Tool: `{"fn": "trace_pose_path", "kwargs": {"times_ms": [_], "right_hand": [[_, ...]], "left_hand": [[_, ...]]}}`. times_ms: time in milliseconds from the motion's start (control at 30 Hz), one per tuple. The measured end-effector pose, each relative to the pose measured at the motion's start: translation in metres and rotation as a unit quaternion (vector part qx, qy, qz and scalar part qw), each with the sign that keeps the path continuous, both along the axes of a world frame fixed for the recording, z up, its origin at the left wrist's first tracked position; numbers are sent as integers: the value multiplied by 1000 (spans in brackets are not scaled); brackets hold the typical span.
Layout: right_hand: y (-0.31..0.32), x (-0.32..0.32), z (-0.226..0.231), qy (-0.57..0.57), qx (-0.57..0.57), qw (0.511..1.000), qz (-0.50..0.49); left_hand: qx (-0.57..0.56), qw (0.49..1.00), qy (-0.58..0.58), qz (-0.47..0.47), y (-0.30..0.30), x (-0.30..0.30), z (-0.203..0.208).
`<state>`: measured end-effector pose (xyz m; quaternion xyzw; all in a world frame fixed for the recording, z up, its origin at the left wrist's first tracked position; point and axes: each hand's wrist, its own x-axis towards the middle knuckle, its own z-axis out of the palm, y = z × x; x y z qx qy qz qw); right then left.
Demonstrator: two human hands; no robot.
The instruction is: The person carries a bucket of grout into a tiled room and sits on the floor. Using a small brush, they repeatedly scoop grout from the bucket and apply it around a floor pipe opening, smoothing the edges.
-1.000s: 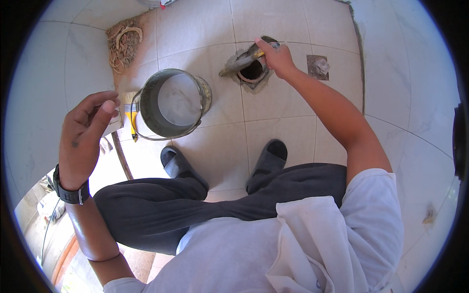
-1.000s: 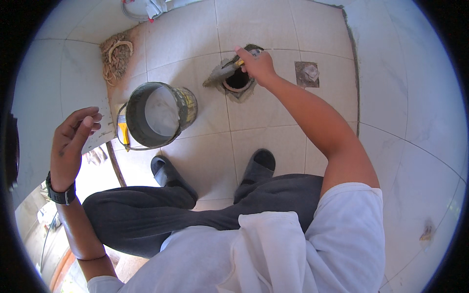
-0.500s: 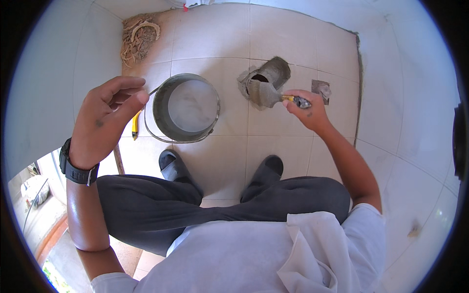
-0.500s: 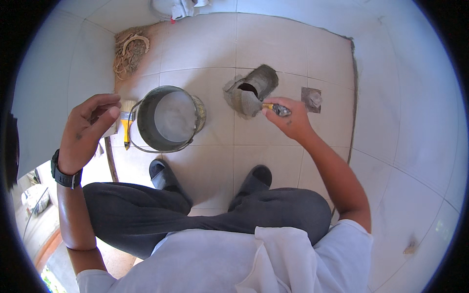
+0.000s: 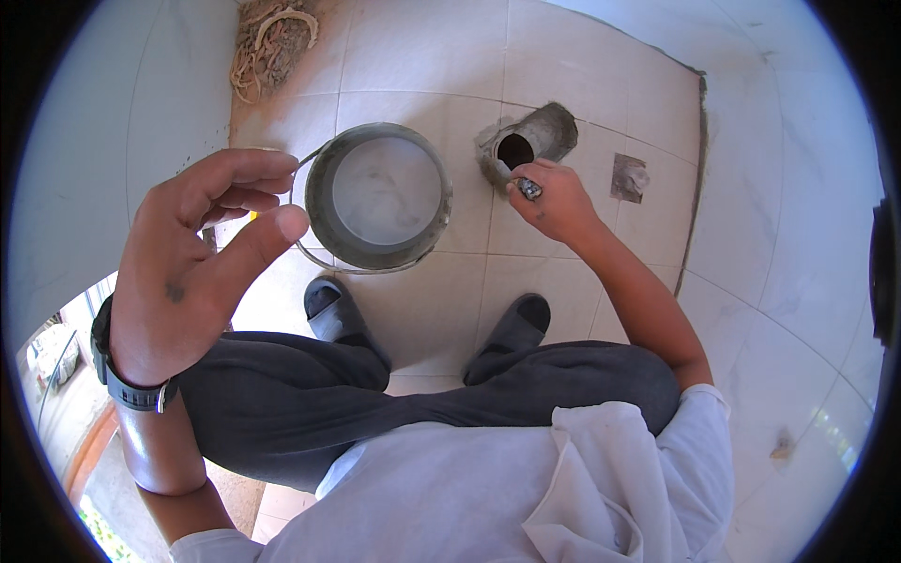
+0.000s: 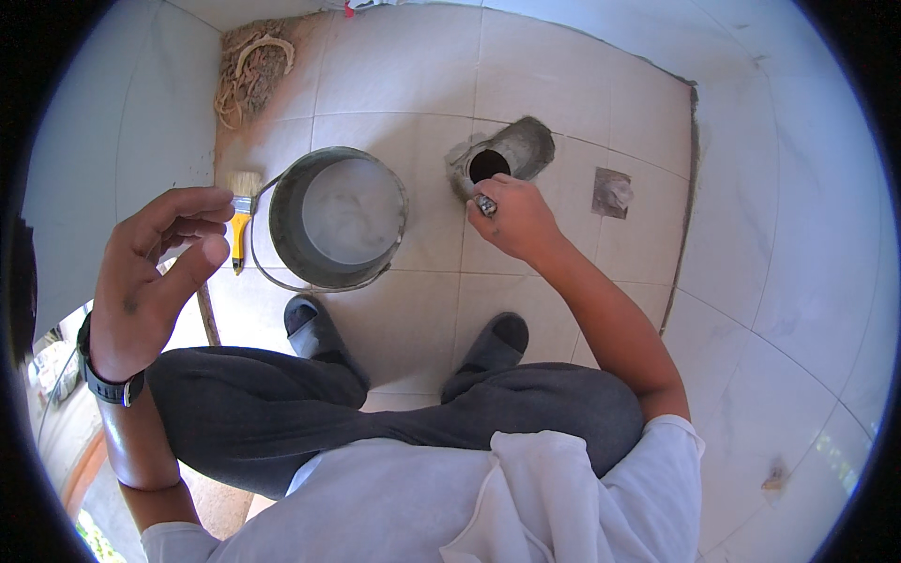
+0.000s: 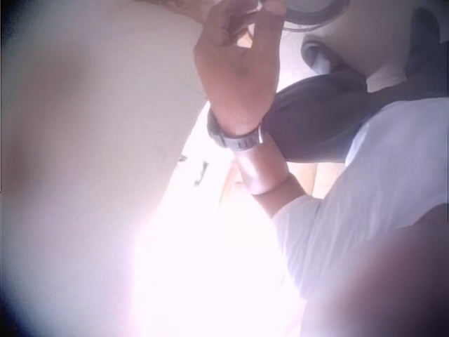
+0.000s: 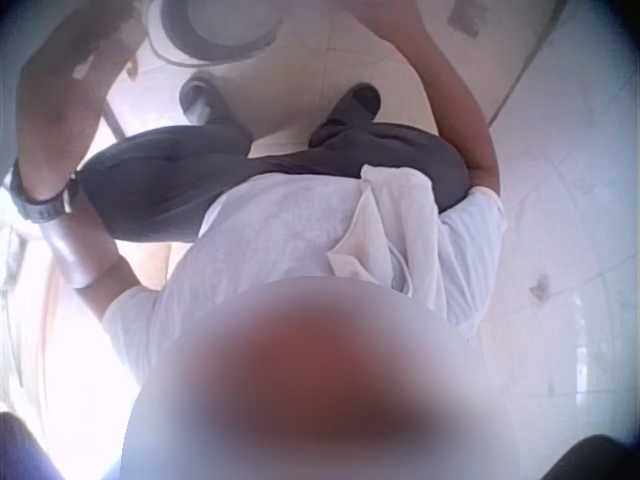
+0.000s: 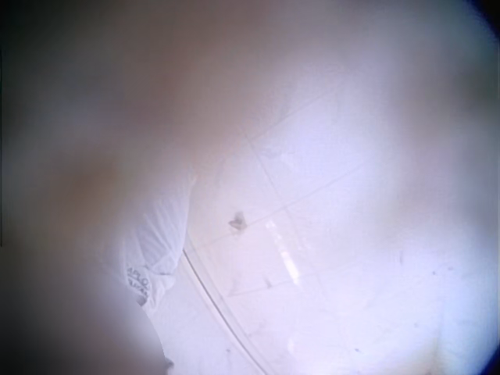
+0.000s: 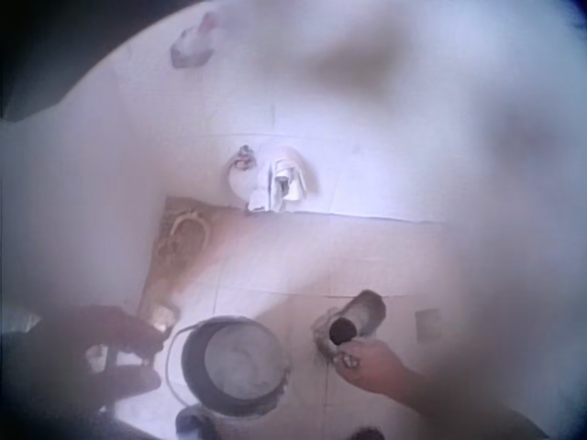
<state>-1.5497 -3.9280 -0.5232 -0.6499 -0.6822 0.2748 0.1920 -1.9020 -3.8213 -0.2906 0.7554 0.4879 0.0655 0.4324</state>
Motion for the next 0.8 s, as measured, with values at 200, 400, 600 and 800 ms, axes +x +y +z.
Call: {"fn": "trace_pose_path", "kwargs": {"times_ms": [200, 400, 600, 800], "right_hand": [[8, 18, 10, 41, -31, 999, 11], [15, 37, 23, 49, -16, 998, -46], [19, 19, 8, 14, 0, 1000, -6], [10, 13, 11, 34, -55, 998, 7]], "left_hand": [[-5, 1000, 3, 7, 4, -9, -1], [1, 1000, -13, 4, 4, -9, -3], [-11, 999, -22, 29, 3, -3, 0], [-17, 999, -13, 26, 6, -1, -1]]}}
